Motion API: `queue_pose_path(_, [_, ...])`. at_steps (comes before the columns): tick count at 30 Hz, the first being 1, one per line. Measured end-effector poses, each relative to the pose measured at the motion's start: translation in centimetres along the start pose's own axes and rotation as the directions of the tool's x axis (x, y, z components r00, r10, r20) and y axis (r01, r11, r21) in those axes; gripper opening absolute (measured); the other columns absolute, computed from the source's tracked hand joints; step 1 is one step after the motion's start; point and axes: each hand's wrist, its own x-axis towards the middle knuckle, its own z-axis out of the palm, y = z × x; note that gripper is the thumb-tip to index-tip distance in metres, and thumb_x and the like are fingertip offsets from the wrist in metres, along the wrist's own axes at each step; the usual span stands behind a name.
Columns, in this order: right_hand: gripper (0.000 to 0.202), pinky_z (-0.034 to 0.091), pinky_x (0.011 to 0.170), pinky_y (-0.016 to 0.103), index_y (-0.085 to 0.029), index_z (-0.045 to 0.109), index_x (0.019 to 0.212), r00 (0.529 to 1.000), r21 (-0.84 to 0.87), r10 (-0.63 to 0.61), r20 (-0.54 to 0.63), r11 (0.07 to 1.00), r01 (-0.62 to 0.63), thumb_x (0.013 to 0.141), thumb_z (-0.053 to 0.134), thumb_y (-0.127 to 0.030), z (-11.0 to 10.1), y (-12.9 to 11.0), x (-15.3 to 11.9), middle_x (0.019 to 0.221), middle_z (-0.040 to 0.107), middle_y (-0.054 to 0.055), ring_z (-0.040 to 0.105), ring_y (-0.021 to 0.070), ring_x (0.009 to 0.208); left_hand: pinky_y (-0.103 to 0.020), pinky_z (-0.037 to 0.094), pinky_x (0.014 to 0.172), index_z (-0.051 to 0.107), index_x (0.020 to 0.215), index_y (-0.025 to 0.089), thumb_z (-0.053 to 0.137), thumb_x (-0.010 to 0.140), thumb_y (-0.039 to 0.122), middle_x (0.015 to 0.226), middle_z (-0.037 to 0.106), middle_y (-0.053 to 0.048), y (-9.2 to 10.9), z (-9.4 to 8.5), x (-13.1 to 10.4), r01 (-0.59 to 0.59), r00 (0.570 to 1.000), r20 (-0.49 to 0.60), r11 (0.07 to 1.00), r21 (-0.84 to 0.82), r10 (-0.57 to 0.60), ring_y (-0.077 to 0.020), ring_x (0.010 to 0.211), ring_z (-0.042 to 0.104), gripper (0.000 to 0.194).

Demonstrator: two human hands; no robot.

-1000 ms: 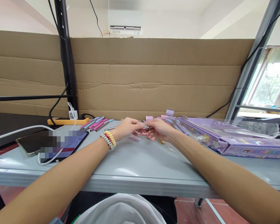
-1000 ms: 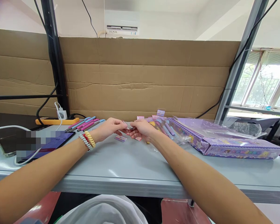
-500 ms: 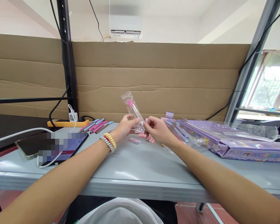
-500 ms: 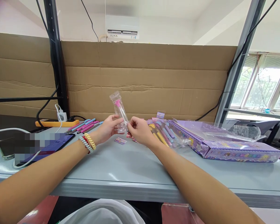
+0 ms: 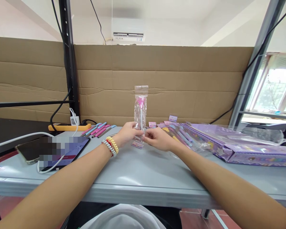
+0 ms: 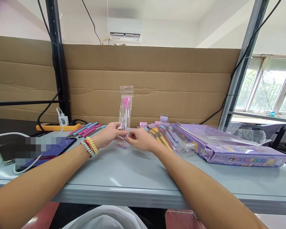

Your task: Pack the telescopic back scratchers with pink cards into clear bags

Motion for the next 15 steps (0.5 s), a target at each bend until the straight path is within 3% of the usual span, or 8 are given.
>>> queue_pose_path(4, [0.029,0.030,0.048,0.022,-0.017,0.047,0.061,0.994,-0.024,0.039,0.100,0.999,-0.037,0.080,0.049,-0.039,-0.7,0.7,0.0,0.054,0.051,-0.002,0.042,0.0089,0.050,-0.028,0.050,0.049,0.055,0.073,0.013,0.063,0.065,0.015,0.061,0.058,-0.002,-0.1,-0.5,0.1,0.082,0.997,0.000,0.989,0.120,-0.082,-0.0148,0.055,0.058,0.012])
queue_pose_path(7, [0.021,0.033,0.049,0.022,-0.017,0.049,0.061,0.990,-0.035,0.106,0.098,0.994,-0.103,0.077,0.049,-0.031,-1.3,1.8,0.1,0.055,0.055,-0.001,0.047,0.0102,0.051,-0.029,0.050,0.051,0.055,0.077,0.013,0.059,0.067,0.014,0.064,0.059,-0.003,-0.2,-0.9,0.3,0.116,0.993,-0.033,0.976,0.187,-0.112,-0.0155,0.058,0.059,0.012])
queue_pose_path(11, [0.011,0.035,0.050,0.022,-0.018,0.051,0.060,0.984,-0.068,0.171,0.048,0.983,-0.168,0.070,0.049,-0.019,-2.0,3.6,0.2,0.057,0.057,-0.001,0.050,0.0114,0.053,-0.027,0.050,0.052,0.054,0.080,0.013,0.057,0.067,0.012,0.068,0.059,-0.003,-0.5,-1.5,0.6,0.108,0.992,-0.095,0.950,0.294,-0.084,-0.0141,0.059,0.059,0.013])
queue_pose_path(15, [0.007,0.036,0.050,0.023,-0.018,0.056,0.061,0.974,-0.067,0.218,0.067,0.975,-0.213,0.066,0.052,-0.017,-2.2,4.3,0.2,0.059,0.060,-0.001,0.053,0.0128,0.055,-0.024,0.047,0.048,0.055,0.078,0.014,0.059,0.065,0.014,0.068,0.059,-0.002,-0.9,-2.5,0.9,0.092,0.990,-0.135,0.882,0.463,-0.033,-0.0140,0.057,0.058,0.014])
